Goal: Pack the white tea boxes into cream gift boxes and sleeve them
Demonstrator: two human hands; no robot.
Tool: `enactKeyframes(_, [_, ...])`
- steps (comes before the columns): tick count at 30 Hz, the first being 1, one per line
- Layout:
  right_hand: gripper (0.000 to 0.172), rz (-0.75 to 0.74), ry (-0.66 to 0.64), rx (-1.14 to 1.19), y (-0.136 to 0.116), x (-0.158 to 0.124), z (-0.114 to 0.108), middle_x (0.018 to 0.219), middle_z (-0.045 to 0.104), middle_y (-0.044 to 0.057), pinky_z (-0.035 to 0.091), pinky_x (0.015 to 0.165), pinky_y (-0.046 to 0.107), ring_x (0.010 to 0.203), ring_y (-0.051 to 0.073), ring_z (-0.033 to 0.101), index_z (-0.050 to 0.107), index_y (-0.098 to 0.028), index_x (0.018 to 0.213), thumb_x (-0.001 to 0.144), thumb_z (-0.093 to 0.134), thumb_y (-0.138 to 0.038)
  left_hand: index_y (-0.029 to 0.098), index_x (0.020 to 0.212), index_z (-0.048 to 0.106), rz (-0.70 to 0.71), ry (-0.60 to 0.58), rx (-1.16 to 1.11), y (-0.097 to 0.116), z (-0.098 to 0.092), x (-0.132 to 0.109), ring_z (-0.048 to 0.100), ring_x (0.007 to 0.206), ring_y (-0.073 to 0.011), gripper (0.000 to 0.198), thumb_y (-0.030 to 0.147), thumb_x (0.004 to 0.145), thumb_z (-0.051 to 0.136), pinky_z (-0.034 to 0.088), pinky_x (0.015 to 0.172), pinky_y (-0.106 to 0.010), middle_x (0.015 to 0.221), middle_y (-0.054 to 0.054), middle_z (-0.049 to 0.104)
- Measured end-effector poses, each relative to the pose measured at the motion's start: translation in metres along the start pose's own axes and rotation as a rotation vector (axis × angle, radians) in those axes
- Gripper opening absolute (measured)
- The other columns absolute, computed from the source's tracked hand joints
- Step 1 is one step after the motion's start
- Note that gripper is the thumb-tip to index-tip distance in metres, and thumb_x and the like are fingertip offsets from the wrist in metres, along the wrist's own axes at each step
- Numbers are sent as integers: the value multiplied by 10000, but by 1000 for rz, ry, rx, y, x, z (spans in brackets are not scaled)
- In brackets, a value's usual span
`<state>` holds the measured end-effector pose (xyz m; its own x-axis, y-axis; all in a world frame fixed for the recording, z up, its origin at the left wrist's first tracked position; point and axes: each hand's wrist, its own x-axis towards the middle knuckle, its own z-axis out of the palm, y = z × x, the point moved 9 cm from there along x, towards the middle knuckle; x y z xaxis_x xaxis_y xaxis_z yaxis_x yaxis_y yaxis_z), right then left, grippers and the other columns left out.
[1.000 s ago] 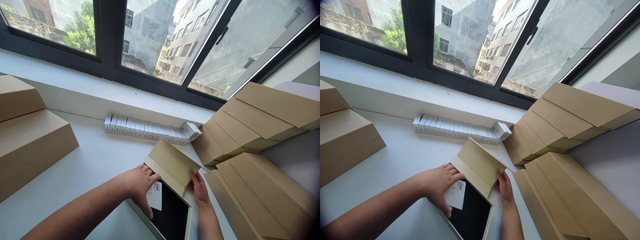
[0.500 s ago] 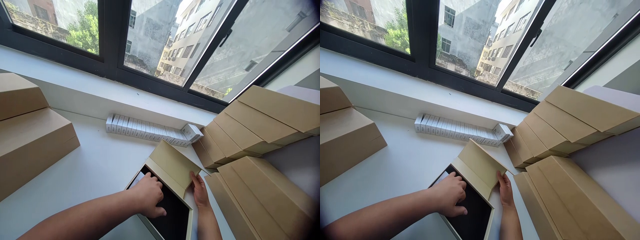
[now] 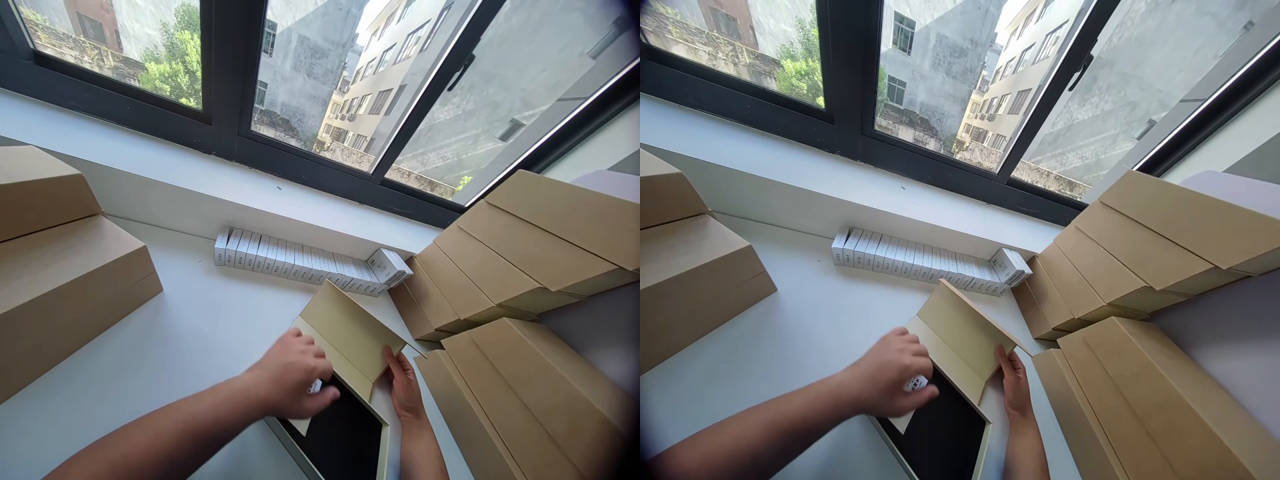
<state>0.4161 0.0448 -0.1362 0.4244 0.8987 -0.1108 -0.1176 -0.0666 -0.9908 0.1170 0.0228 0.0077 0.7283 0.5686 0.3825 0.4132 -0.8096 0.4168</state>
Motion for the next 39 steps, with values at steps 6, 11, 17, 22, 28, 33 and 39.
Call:
enactKeyframes(6, [514,-6,2,16,0,0,-1,1139,756,1,564,961,349,1166,262,650,756,-295,1082,663,856,-577,206,953,626,-578,752,61,-161,-94,-73,631,938,-240,192,361,912,519,492,912,-428,955,-77,683])
enactKeyframes(11, [485,9,-4,12,2,2,-1,1127,758,-2,569,939,320,1158,250,650,767,-292,1050,664,861,-570,274,1432,407,-873,821,85,-231,-95,-109,391,1393,-377,618,332,852,610,391,1088,-606,1474,-149,440])
enactKeyframes(17, [492,13,20,18,2,2,-2,1140,755,-8,541,992,310,1214,242,621,763,-296,1054,654,869,-562,355,1560,258,-979,624,-3,-262,-77,-95,153,1526,-397,946,311,752,747,388,1141,-568,1637,-121,132])
enactKeyframes(22, [463,11,66,36,1,2,-6,1068,769,-17,528,1020,330,1207,246,630,766,-292,977,606,900,-535,384,1461,465,-940,593,131,-273,-79,-88,198,1510,-409,702,347,807,716,311,1182,-590,1638,-91,166])
enactKeyframes(28, [500,5,57,15,0,4,-6,1083,766,1,517,1044,364,1191,264,636,767,-282,1011,611,890,-556,329,1444,473,-959,678,73,-272,-81,-93,267,1468,-404,606,601,908,549,323,1145,-628,1579,-156,273])
enactKeyframes(33, [496,-13,45,1,0,5,-5,1111,760,2,510,1057,373,1205,270,626,766,-288,1017,619,885,-558,274,1385,499,-997,807,56,-280,-89,-101,398,1370,-375,581,577,897,582,420,1078,-554,1421,-170,443])
enactKeyframes(39, [490,-16,14,-4,1,5,-5,1118,759,5,542,1017,381,1192,271,638,754,-292,1079,670,864,-538,252,1223,550,-1018,925,8,-292,-99,-110,584,1129,-299,499,500,820,711,504,964,-456,1305,-136,542])
